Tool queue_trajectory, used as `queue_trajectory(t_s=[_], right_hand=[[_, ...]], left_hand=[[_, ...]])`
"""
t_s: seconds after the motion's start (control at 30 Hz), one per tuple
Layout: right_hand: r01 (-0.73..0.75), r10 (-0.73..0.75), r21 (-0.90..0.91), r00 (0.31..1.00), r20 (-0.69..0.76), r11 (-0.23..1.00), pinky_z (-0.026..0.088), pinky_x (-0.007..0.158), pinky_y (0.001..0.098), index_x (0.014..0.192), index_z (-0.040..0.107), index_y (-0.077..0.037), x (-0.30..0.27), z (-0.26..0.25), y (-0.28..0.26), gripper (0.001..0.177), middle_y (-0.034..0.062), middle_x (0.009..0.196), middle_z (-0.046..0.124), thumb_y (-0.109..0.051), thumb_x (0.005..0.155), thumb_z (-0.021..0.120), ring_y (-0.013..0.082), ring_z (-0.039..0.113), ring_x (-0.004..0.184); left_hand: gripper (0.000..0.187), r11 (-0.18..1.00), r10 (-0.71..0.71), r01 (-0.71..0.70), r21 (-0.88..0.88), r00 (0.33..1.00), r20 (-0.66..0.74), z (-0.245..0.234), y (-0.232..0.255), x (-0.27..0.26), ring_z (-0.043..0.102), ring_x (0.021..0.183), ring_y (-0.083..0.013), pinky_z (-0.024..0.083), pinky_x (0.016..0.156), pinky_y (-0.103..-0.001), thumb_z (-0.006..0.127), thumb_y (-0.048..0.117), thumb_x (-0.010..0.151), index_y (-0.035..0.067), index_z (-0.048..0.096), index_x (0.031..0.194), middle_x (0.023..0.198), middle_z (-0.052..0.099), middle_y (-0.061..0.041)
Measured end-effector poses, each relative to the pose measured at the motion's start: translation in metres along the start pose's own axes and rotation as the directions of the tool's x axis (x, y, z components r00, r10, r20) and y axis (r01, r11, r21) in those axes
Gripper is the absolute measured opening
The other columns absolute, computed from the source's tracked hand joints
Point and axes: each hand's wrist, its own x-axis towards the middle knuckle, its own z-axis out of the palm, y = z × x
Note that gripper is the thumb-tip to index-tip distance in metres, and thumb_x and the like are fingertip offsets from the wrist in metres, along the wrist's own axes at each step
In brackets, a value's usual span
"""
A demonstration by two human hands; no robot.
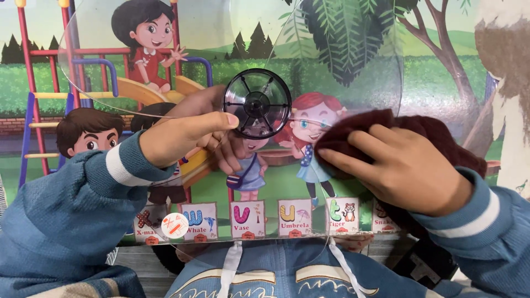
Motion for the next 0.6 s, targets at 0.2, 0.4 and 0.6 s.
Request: queue_trajectory(t_s=[0.2,0.4,0.6], right_hand=[[-0.142,0.104,0.239,0.981,0.163,0.961,0.054,0.057,0.0366,0.125,0.072,-0.025,-0.039,0.001,0.009,0.063,0.0031,0.102,0.061,-0.016,0.063,0.078,0.0233,0.061,0.072],[-0.472,0.34,0.287,0.848,0.407,0.834,0.061,0.051,0.0373,0.112,0.079,-0.031,-0.051,-0.015,0.031,0.051,-0.0025,0.104,0.073,-0.016,0.064,0.076,0.0252,0.071,0.052],[-0.36,0.396,0.194,0.895,-0.202,0.913,0.041,0.06,0.0405,0.137,0.075,0.005,0.017,-0.038,0.029,0.045,0.0186,0.097,0.056,0.009,0.093,0.074,0.0293,0.047,0.063]], left_hand=[[0.05,1.0,0.004,-0.004,-0.002,1.0,0.006,0.0,0.0,0.0,0.073,0.056,-0.035,0.063,0.048,-0.036,0.053,0.016,0.092,-0.004,0.04,0.136,0.083,0.071,-0.026],[0.048,1.0,0.012,-0.011,-0.026,1.0,0.025,-0.005,-0.003,0.001,0.073,0.056,-0.0359,0.063,0.047,-0.036,0.05,0.014,0.094,-0.004,0.04,0.137,0.085,0.072,-0.028],[0.054,0.999,0.006,-0.004,-0.048,1.0,0.031,-0.004,-0.002,0.0,0.072,0.057,-0.0343,0.062,0.046,-0.035,0.053,0.016,0.094,-0.007,0.038,0.14,0.085,0.071,-0.027]])
